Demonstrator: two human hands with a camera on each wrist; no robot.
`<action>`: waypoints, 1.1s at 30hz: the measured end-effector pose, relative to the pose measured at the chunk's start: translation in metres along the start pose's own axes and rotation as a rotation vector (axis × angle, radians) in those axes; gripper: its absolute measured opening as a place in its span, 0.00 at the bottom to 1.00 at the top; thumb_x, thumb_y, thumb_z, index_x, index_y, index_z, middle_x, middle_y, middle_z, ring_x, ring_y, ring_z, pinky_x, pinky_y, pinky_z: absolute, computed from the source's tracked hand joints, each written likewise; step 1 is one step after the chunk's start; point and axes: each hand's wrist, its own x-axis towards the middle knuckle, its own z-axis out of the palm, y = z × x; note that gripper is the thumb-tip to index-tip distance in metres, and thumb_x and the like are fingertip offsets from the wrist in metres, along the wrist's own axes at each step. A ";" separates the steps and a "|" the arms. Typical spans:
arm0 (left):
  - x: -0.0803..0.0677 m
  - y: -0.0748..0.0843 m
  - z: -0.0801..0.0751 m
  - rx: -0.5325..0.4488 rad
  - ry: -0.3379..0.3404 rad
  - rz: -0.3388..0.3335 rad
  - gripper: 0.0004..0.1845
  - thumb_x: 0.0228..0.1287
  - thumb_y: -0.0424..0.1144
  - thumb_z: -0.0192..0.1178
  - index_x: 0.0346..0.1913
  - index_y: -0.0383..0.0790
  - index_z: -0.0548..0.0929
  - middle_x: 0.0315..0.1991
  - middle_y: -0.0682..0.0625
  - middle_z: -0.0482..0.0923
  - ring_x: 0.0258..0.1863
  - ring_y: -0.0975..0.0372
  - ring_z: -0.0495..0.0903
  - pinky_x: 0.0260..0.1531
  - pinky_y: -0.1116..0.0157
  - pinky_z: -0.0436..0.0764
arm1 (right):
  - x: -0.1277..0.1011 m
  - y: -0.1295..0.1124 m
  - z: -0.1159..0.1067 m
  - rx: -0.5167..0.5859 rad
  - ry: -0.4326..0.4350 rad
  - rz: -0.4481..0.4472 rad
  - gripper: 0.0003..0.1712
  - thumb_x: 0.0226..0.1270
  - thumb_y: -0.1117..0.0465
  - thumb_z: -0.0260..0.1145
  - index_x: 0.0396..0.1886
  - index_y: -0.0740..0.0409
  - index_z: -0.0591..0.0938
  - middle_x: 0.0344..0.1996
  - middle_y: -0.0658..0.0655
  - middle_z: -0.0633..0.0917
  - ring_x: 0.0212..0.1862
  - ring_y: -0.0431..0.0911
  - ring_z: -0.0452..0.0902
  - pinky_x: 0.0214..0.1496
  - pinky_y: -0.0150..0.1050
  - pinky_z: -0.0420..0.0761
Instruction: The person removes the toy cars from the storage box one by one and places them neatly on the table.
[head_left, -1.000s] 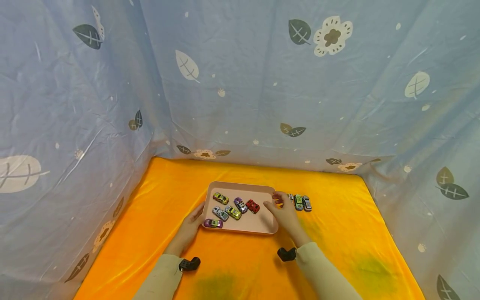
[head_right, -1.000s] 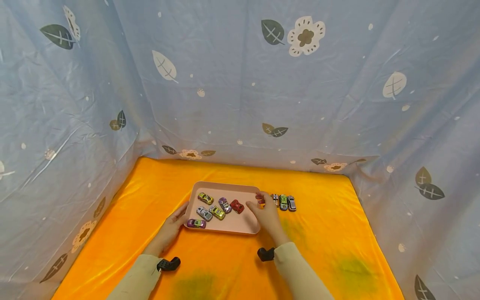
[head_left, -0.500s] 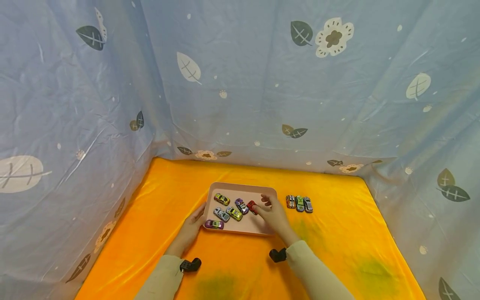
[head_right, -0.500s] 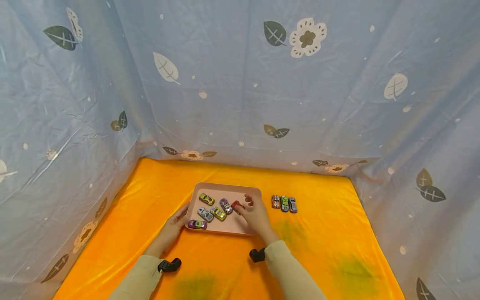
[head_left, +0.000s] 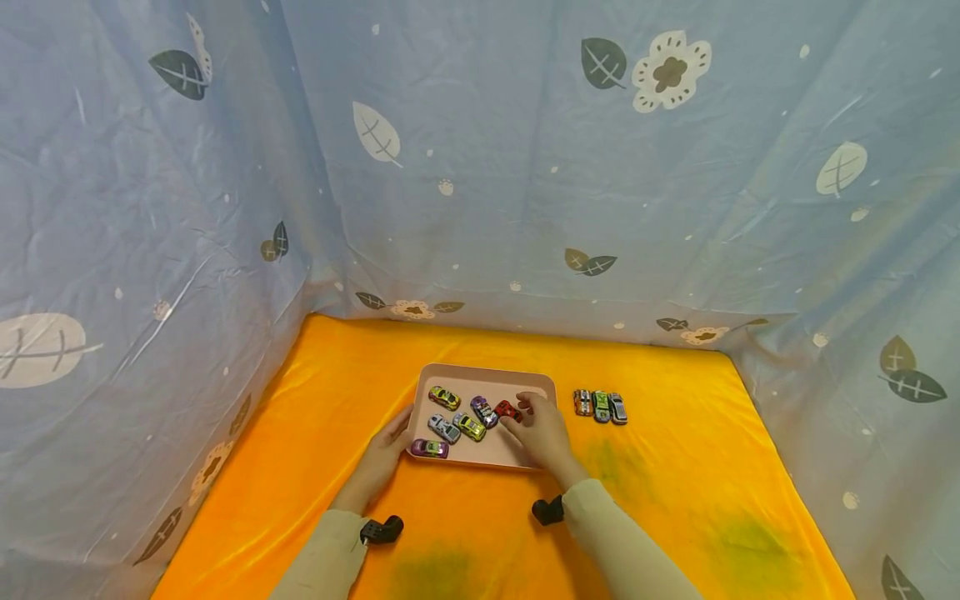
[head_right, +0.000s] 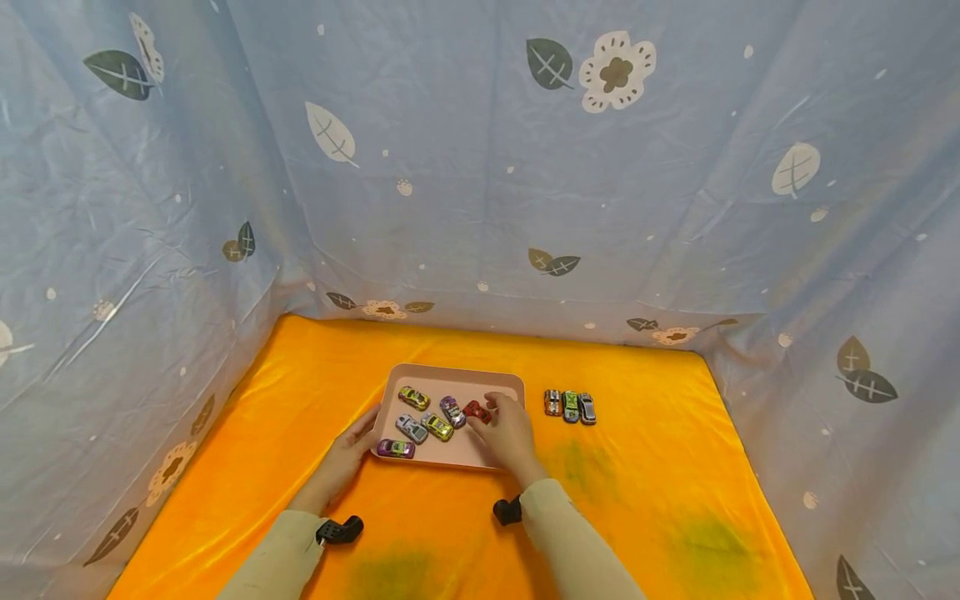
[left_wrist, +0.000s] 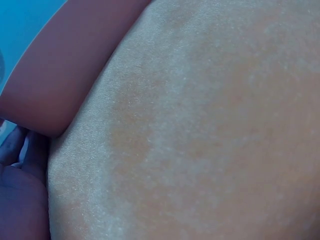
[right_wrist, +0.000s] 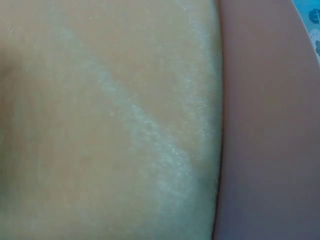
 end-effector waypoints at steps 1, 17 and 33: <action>0.000 0.000 0.000 -0.001 0.000 0.000 0.27 0.76 0.38 0.49 0.74 0.55 0.62 0.72 0.55 0.61 0.72 0.58 0.56 0.70 0.54 0.53 | 0.000 -0.001 0.000 -0.024 0.004 -0.002 0.33 0.56 0.47 0.74 0.59 0.57 0.78 0.46 0.53 0.82 0.48 0.49 0.78 0.55 0.47 0.76; 0.005 -0.006 -0.001 -0.018 -0.015 0.044 0.27 0.76 0.34 0.47 0.75 0.48 0.60 0.73 0.50 0.58 0.72 0.55 0.56 0.70 0.54 0.54 | 0.002 0.002 0.007 -0.269 0.031 -0.055 0.27 0.53 0.47 0.75 0.50 0.54 0.83 0.35 0.50 0.83 0.38 0.46 0.77 0.48 0.47 0.74; 0.003 -0.004 0.001 -0.011 0.001 0.021 0.27 0.76 0.36 0.48 0.75 0.51 0.60 0.73 0.50 0.59 0.72 0.55 0.55 0.70 0.53 0.53 | 0.001 0.003 0.005 -0.317 0.030 -0.076 0.22 0.56 0.51 0.74 0.48 0.55 0.84 0.38 0.54 0.83 0.41 0.50 0.77 0.48 0.48 0.74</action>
